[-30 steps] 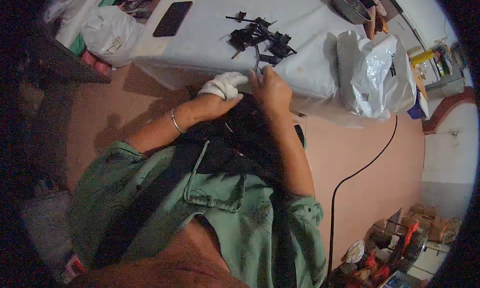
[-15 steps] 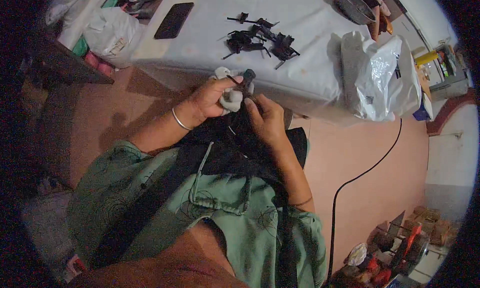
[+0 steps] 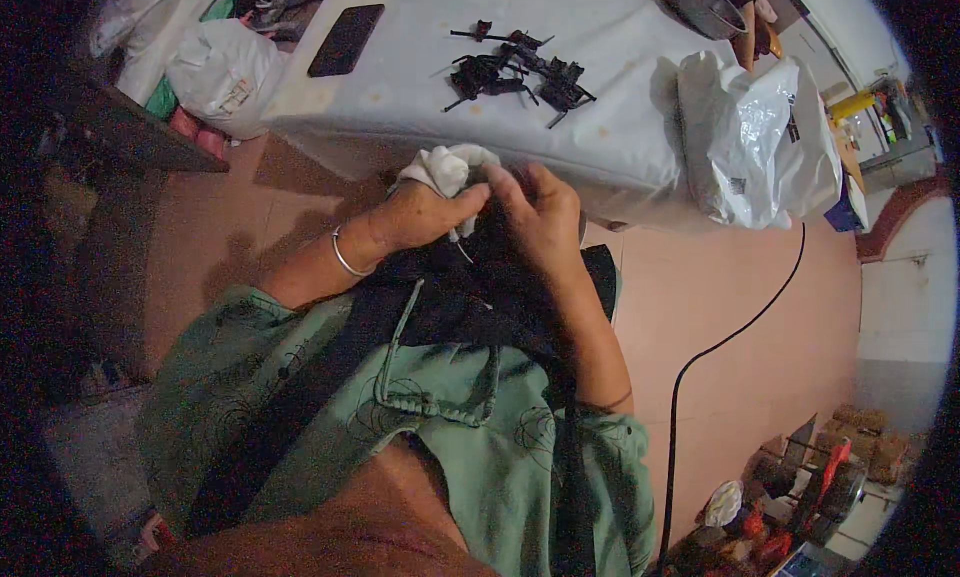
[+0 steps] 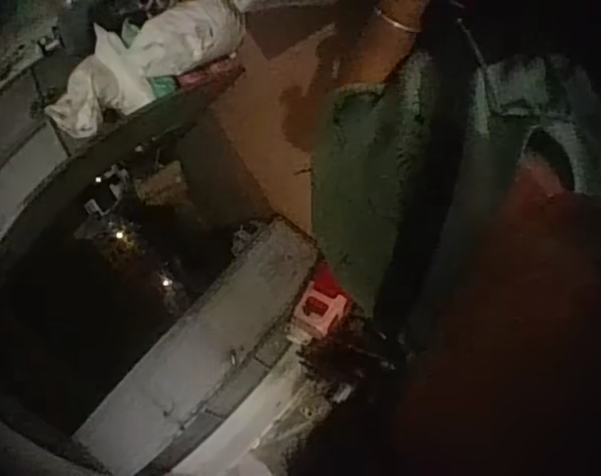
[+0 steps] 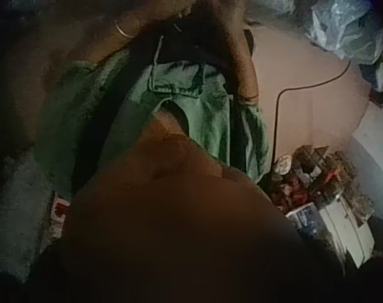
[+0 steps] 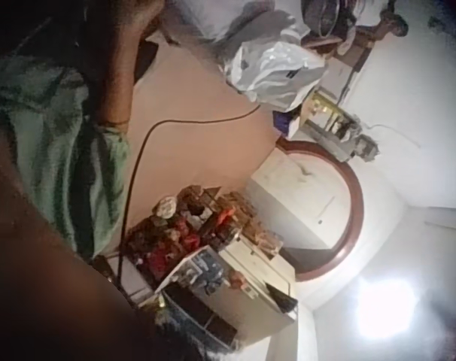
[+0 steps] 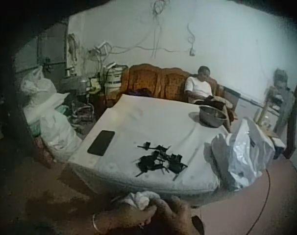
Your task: Wiping down and inspecting black plastic mechanical components at a workstation.
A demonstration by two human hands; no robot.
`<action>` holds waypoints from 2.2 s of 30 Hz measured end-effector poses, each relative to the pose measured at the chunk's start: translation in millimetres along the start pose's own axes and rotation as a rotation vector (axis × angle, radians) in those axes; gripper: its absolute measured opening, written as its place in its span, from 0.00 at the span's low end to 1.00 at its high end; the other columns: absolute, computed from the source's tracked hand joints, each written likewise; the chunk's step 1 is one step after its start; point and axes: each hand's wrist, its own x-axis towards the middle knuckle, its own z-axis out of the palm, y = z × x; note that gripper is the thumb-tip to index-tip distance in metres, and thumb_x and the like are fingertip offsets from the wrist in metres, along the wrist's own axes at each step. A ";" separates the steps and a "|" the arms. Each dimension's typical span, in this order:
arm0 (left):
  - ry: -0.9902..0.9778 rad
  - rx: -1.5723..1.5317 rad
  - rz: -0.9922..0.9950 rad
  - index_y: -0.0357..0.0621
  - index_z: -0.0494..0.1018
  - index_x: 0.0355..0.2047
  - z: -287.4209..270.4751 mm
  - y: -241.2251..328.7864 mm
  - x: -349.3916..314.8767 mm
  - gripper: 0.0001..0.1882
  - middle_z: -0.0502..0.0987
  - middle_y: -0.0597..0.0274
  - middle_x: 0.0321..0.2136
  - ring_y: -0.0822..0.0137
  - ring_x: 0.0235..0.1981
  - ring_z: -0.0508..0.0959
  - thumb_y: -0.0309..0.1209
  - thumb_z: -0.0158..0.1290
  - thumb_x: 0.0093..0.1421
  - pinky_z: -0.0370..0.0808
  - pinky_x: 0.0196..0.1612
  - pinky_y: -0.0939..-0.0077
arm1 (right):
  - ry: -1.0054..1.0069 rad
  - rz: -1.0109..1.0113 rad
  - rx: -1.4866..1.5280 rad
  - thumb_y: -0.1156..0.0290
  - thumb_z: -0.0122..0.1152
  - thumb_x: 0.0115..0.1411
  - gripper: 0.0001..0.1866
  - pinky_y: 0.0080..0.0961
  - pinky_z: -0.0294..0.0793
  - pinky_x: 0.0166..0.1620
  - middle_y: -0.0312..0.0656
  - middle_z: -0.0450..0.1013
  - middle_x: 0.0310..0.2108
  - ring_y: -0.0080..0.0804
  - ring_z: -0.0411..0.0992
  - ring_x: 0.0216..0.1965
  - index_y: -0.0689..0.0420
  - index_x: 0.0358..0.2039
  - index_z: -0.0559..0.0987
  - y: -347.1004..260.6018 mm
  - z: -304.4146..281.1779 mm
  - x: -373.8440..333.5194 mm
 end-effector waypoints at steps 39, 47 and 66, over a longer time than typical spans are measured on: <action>0.274 0.487 0.589 0.39 0.66 0.35 1.2 -24.4 8.4 0.10 0.71 0.57 0.26 0.60 0.27 0.72 0.27 0.48 0.52 0.70 0.29 0.68 | -0.128 0.107 0.192 0.65 0.47 0.61 0.12 0.14 0.63 0.34 0.29 0.70 0.27 0.15 0.63 0.28 0.62 0.33 0.73 23.8 3.1 -12.9; 0.115 -0.188 0.027 0.41 0.66 0.35 -0.9 -10.7 4.2 0.06 0.69 0.69 0.21 0.81 0.15 0.64 0.27 0.44 0.56 0.62 0.16 0.85 | -0.113 -0.194 -0.220 0.74 0.56 0.54 0.06 0.18 0.66 0.32 0.35 0.71 0.24 0.20 0.66 0.27 0.64 0.29 0.75 -2.6 -8.0 -22.3; -0.043 0.185 0.249 0.39 0.66 0.37 -0.9 -9.9 5.5 0.11 0.67 0.66 0.26 0.77 0.26 0.65 0.23 0.42 0.52 0.66 0.29 0.79 | -0.241 -0.022 -0.271 0.65 0.44 0.62 0.14 0.15 0.60 0.28 0.29 0.64 0.21 0.15 0.57 0.25 0.62 0.26 0.70 -13.8 -4.1 -16.4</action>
